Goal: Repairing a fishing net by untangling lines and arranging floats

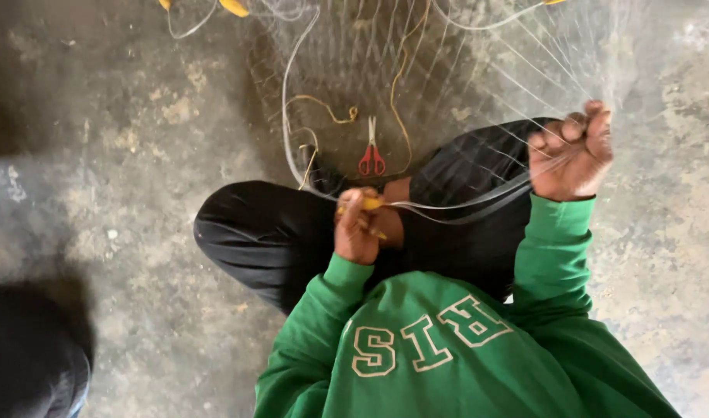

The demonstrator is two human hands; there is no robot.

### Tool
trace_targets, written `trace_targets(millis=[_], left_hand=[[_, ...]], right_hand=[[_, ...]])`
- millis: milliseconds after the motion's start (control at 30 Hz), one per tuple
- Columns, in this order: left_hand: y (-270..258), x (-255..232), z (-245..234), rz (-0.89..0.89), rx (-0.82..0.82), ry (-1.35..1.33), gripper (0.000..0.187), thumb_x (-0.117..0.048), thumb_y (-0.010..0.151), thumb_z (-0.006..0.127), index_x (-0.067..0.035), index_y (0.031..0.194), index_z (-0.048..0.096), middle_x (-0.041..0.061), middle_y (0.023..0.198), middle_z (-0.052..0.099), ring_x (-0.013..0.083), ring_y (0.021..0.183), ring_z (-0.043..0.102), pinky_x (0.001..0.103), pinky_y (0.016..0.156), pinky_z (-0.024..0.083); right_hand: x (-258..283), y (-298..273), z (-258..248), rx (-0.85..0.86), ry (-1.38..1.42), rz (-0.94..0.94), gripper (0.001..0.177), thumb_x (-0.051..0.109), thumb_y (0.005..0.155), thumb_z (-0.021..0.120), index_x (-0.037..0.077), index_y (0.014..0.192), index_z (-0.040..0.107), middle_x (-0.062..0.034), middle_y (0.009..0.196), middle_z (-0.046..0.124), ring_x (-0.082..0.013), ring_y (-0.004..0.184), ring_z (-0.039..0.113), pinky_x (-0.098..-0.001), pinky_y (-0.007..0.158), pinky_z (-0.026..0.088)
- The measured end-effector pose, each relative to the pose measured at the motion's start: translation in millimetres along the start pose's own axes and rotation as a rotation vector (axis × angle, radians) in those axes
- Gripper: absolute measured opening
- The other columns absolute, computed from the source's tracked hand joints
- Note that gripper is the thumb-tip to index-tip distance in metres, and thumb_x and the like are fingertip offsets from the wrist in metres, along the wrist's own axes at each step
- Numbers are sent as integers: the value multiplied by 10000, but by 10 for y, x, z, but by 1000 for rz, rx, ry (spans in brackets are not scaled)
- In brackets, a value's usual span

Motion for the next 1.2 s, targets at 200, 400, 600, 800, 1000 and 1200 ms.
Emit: trace_targets(millis=[200, 400, 600, 800, 1000, 1200], left_hand=[[90, 572, 217, -115, 80, 45, 66, -148, 828, 558, -115, 780, 526, 89, 539, 479, 137, 336, 426, 162, 237, 233], [-78, 559, 485, -196, 90, 25, 97, -169, 813, 617, -84, 811, 572, 101, 622, 560, 151, 464, 550, 151, 252, 303], [-78, 443, 607, -181, 193, -72, 178, -216, 861, 571, -39, 866, 567, 169, 654, 586, 159, 464, 562, 113, 301, 266], [-102, 430, 629, -170, 213, -76, 161, -183, 859, 571, -23, 860, 564, 182, 621, 589, 110, 337, 434, 126, 259, 220], [-199, 118, 844, 47, 310, -22, 144, -116, 786, 614, -25, 687, 562, 133, 742, 551, 122, 388, 412, 135, 272, 252], [54, -398, 668, 143, 503, -262, 116, -121, 812, 468, -88, 700, 472, 132, 850, 496, 258, 855, 558, 111, 340, 293]], right_hand=[[-1031, -729, 550, 14, 176, 491, 730, 507, 617, 671, 148, 1233, 512, -181, 1181, 527, -360, 1048, 518, -501, 895, 427], [-1565, -1026, 203, 138, 8, 261, 693, 385, 739, 641, 148, 1319, 345, -153, 1182, 502, -268, 961, 573, -363, 675, 570], [-1271, -943, -1, 35, 34, 207, 526, 315, 850, 505, 123, 1321, 371, -183, 1161, 540, -356, 1029, 561, -473, 858, 496], [-1463, -1055, 167, 89, -201, 252, 640, 366, 787, 553, 23, 1296, 369, -124, 1180, 533, -223, 994, 562, -336, 820, 510], [-1071, -832, 696, 207, -648, -141, 364, 266, 818, 532, -73, 948, 561, -235, 1067, 524, -307, 974, 538, -380, 832, 471], [-671, -587, 411, 51, -435, -91, 416, 462, 858, 418, 54, 812, 488, -194, 719, 534, -317, 549, 605, -383, 455, 547]])
Point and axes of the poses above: each hand's wrist, its own y-axis towards the middle knuckle, its own z-axis out of the palm, x = y × z, the point moved 8 cm from there along y, towards the middle knuckle
